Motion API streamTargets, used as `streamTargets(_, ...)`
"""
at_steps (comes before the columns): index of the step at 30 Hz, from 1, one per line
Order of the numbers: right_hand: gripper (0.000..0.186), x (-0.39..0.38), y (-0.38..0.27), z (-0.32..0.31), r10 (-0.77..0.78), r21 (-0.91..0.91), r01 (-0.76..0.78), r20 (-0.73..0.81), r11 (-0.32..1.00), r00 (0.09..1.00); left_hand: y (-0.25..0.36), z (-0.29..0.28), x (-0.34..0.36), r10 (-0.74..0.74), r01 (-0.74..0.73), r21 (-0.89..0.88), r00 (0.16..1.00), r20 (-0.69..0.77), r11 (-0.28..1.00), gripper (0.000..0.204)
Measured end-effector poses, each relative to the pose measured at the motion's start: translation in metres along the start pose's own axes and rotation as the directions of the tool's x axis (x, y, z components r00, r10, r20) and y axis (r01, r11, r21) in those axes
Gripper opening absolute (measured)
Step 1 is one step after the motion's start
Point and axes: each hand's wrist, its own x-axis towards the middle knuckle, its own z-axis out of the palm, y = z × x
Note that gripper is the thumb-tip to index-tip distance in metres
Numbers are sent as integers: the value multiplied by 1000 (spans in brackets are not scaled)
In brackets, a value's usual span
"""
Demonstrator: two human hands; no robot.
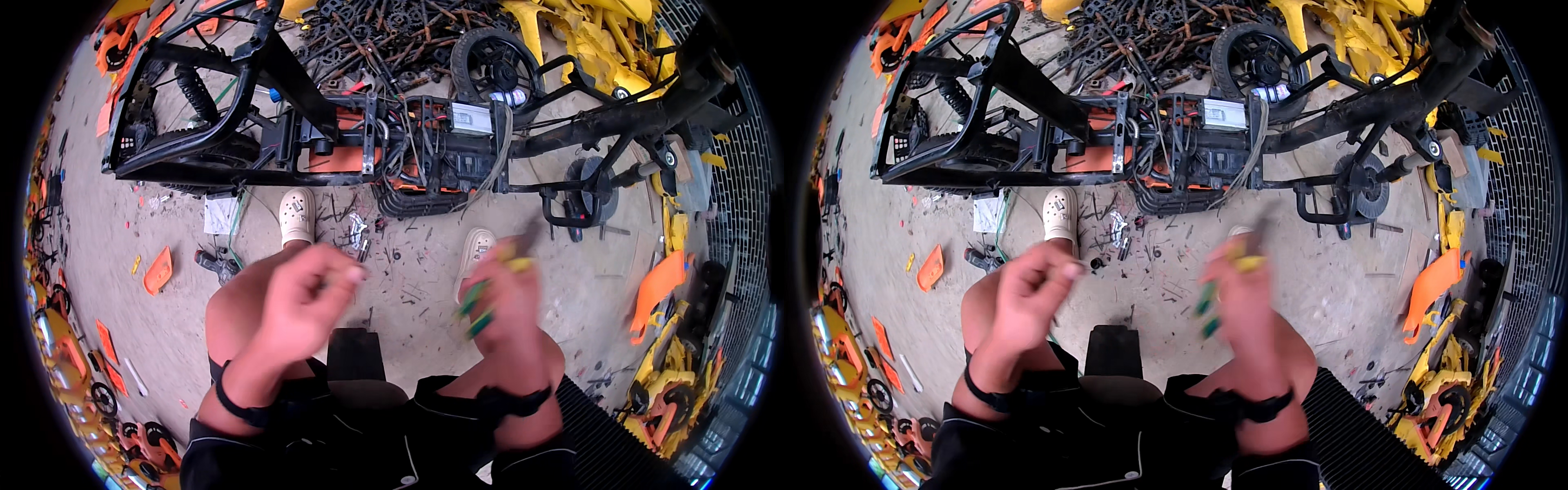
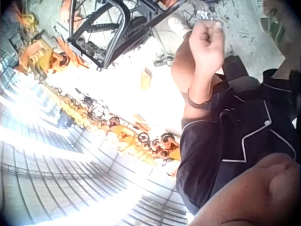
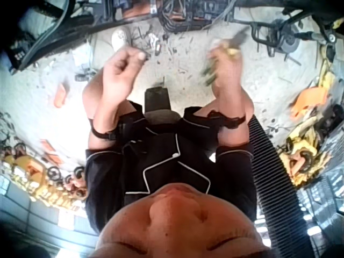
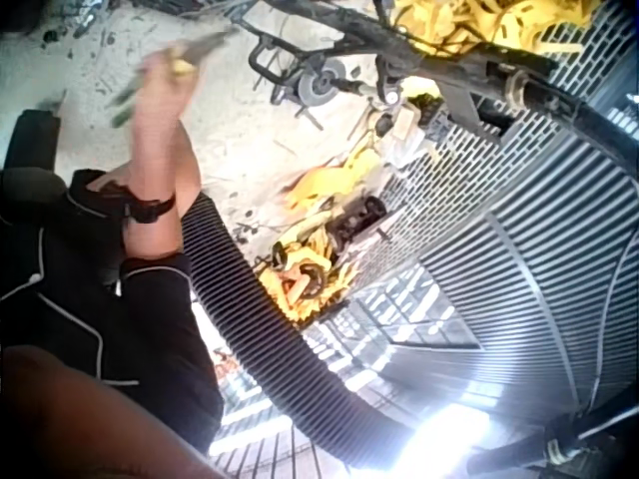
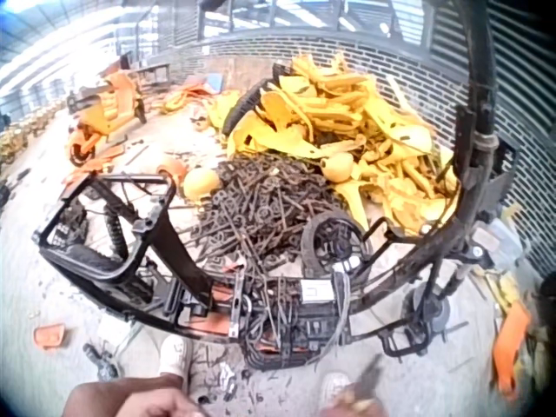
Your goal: The person strips insulation from the ends of wires on a motorcycle frame using a pair of pliers.
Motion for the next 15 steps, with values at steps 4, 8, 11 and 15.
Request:
streamTargets(4, 14, 16, -14, -28, -158, 67, 158, -17, 985, 987, -6, -13, -5, 84, -89, -79, 995, -60, 993, 10)
streamTargets(8, 15, -1, 14, -1, 5, -177, 24, 161, 984, 987, -1, -9, 9, 77, -76, -38, 996, 32, 996, 11)
streamTargets(11, 13, -13, 6, 14, 15, -553, 170, 314, 816, 949, -3, -8, 10, 105, -103, -48, 994, 33, 994, 11)
streamTargets(15, 25, -25, -7, 29, -2, -725, 404, 485, 558, 874, -11, -3, 10, 145, -147, 27, 987, 68, 989, 10)
